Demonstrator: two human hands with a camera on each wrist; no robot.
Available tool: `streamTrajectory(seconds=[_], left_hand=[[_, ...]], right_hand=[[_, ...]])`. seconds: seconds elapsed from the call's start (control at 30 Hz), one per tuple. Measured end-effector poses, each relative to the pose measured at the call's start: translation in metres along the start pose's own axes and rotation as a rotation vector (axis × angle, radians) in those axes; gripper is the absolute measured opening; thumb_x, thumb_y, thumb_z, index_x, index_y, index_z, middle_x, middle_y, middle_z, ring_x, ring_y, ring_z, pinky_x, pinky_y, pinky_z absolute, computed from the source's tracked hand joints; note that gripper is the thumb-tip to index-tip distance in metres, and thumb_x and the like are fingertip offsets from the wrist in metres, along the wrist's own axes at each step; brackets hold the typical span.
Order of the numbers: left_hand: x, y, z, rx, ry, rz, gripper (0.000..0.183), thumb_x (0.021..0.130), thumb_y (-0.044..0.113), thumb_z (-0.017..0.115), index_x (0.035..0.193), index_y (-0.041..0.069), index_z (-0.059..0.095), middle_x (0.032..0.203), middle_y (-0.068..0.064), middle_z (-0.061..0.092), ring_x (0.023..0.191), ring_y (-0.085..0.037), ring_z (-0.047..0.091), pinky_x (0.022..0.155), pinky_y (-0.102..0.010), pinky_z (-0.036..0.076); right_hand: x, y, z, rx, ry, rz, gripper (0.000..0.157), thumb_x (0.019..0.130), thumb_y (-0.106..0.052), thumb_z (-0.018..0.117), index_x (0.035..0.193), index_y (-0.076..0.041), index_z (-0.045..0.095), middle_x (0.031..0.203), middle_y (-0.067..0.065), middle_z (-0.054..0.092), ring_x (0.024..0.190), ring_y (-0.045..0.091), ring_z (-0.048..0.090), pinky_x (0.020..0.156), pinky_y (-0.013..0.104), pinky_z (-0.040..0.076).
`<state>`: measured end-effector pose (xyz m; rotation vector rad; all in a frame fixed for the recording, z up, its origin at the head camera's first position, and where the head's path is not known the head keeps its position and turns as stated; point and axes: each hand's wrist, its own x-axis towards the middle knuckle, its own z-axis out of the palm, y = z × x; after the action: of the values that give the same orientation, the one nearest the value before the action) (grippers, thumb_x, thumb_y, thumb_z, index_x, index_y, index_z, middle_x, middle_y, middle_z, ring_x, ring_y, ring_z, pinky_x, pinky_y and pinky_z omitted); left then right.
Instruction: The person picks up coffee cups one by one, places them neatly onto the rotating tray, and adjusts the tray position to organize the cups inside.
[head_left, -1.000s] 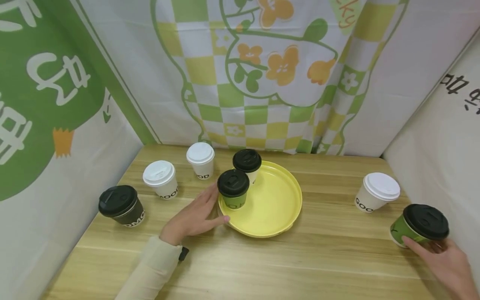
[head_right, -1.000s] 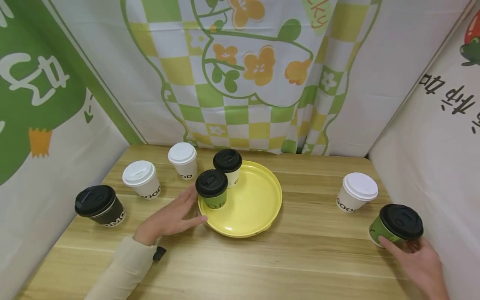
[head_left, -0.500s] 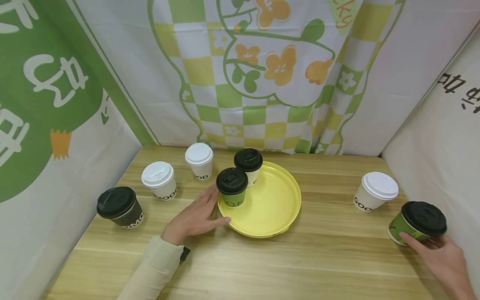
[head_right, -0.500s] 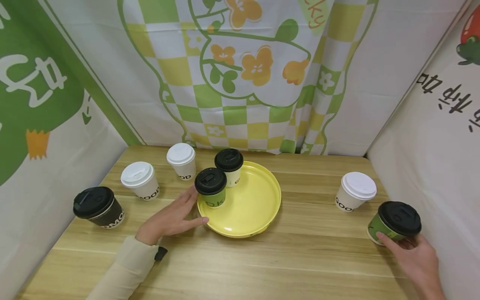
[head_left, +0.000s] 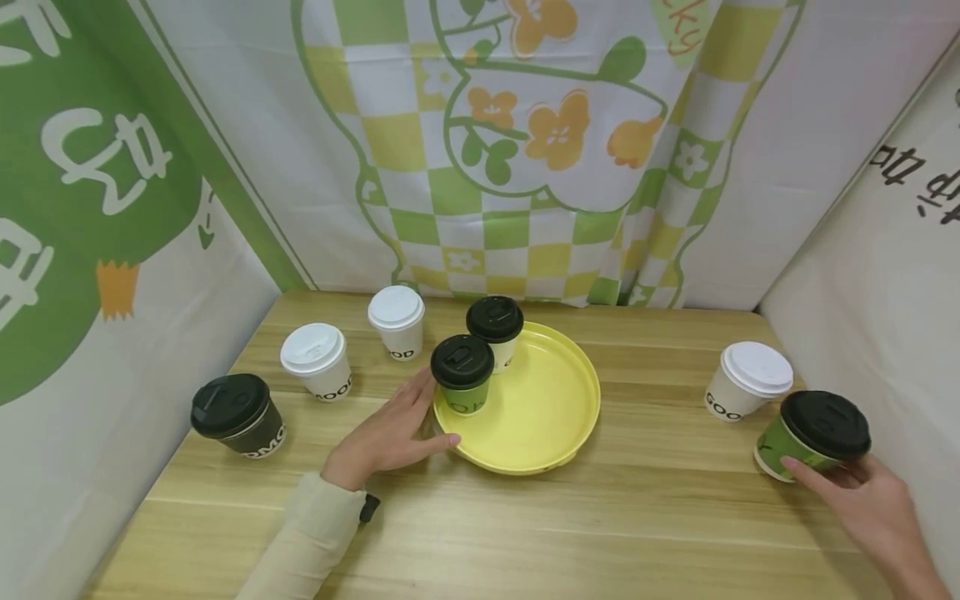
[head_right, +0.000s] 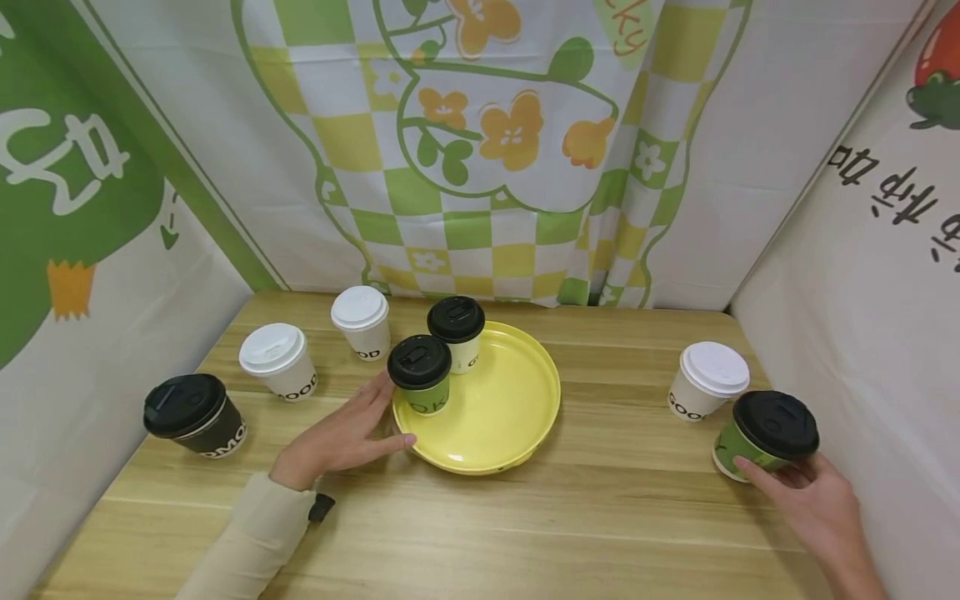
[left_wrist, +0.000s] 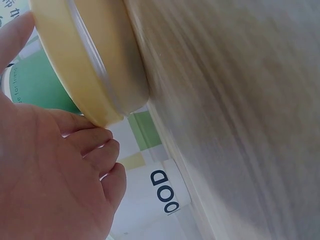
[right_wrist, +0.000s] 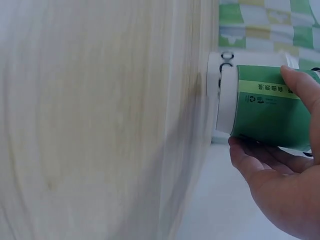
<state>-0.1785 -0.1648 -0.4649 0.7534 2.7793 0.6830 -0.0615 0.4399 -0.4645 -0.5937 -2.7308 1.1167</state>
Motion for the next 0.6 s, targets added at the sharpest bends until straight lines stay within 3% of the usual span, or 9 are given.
streamTrajectory(seconds=[0.07,0.13,0.17,0.23,0.3,0.4,0.53,0.6], left_hand=[[0.0,0.0,0.0,-0.001,0.001,-0.002,0.11,0.099,0.066,0.061,0.17,0.011,-0.002,0.179,-0.015,0.001,0.167,-0.032,0.008,0.135,-0.055,0.017],[-0.001,0.0,0.0,-0.005,0.001,-0.003,0.11,0.099,0.066,0.061,0.17,0.011,-0.002,0.179,-0.015,0.001,0.167,-0.032,0.008,0.135,-0.055,0.017],[-0.001,0.0,0.0,-0.006,0.002,-0.003,0.11,0.099,0.066,0.061,0.17,0.011,-0.002,0.179,-0.015,0.001,0.167,-0.032,0.008,0.135,-0.055,0.017],[-0.001,0.0,0.0,-0.008,0.003,0.0,0.11,0.099,0.066,0.06,0.17,0.011,-0.003,0.179,-0.015,0.001,0.167,-0.032,0.008,0.135,-0.055,0.017],[-0.001,0.0,0.0,-0.007,0.006,0.004,0.109,0.099,0.066,0.06,0.17,0.011,-0.003,0.179,-0.014,0.001,0.167,-0.032,0.008,0.135,-0.055,0.017],[-0.001,0.0,0.001,-0.004,0.011,0.009,0.109,0.099,0.065,0.06,0.17,0.011,-0.003,0.179,-0.015,0.002,0.167,-0.032,0.008,0.135,-0.055,0.017],[-0.001,-0.001,0.0,-0.004,0.015,0.016,0.11,0.099,0.065,0.061,0.17,0.011,-0.002,0.179,-0.016,0.002,0.167,-0.033,0.009,0.135,-0.056,0.017],[-0.001,-0.001,0.0,-0.006,0.015,0.018,0.11,0.099,0.064,0.061,0.17,0.011,-0.002,0.179,-0.015,0.002,0.167,-0.033,0.008,0.135,-0.056,0.017]], right_hand=[[-0.002,-0.005,0.004,0.04,-0.013,-0.058,0.074,0.091,-0.041,0.085,0.142,0.005,0.055,0.099,-0.031,0.064,0.084,-0.029,0.05,0.068,0.001,0.048],[-0.004,-0.01,0.008,0.056,-0.035,-0.095,0.069,0.091,-0.038,0.085,0.139,0.003,0.057,0.095,-0.044,0.053,0.087,-0.029,0.052,0.07,0.0,0.047],[-0.005,-0.013,0.009,0.061,-0.046,-0.113,0.067,0.091,-0.037,0.085,0.138,0.003,0.057,0.096,-0.043,0.055,0.088,-0.028,0.053,0.071,0.0,0.048],[-0.007,-0.02,0.012,0.043,-0.082,-0.126,0.068,0.092,-0.038,0.084,0.14,0.002,0.056,0.104,-0.029,0.068,0.09,-0.028,0.052,0.072,0.0,0.045],[-0.007,-0.028,0.014,0.002,-0.12,-0.123,0.073,0.093,-0.042,0.082,0.144,0.002,0.055,0.117,-0.005,0.078,0.09,-0.029,0.05,0.072,0.001,0.042],[-0.008,-0.04,0.018,-0.048,-0.184,-0.116,0.081,0.094,-0.049,0.078,0.149,0.004,0.051,0.138,0.029,0.067,0.091,-0.027,0.046,0.073,0.004,0.042],[-0.009,-0.057,0.024,-0.054,-0.231,-0.15,0.082,0.095,-0.051,0.077,0.15,0.003,0.05,0.143,0.034,0.062,0.095,-0.024,0.046,0.076,0.006,0.048],[-0.011,-0.067,0.028,-0.048,-0.239,-0.177,0.081,0.094,-0.051,0.077,0.15,0.001,0.05,0.142,0.034,0.062,0.104,-0.009,0.062,0.077,0.006,0.05]])
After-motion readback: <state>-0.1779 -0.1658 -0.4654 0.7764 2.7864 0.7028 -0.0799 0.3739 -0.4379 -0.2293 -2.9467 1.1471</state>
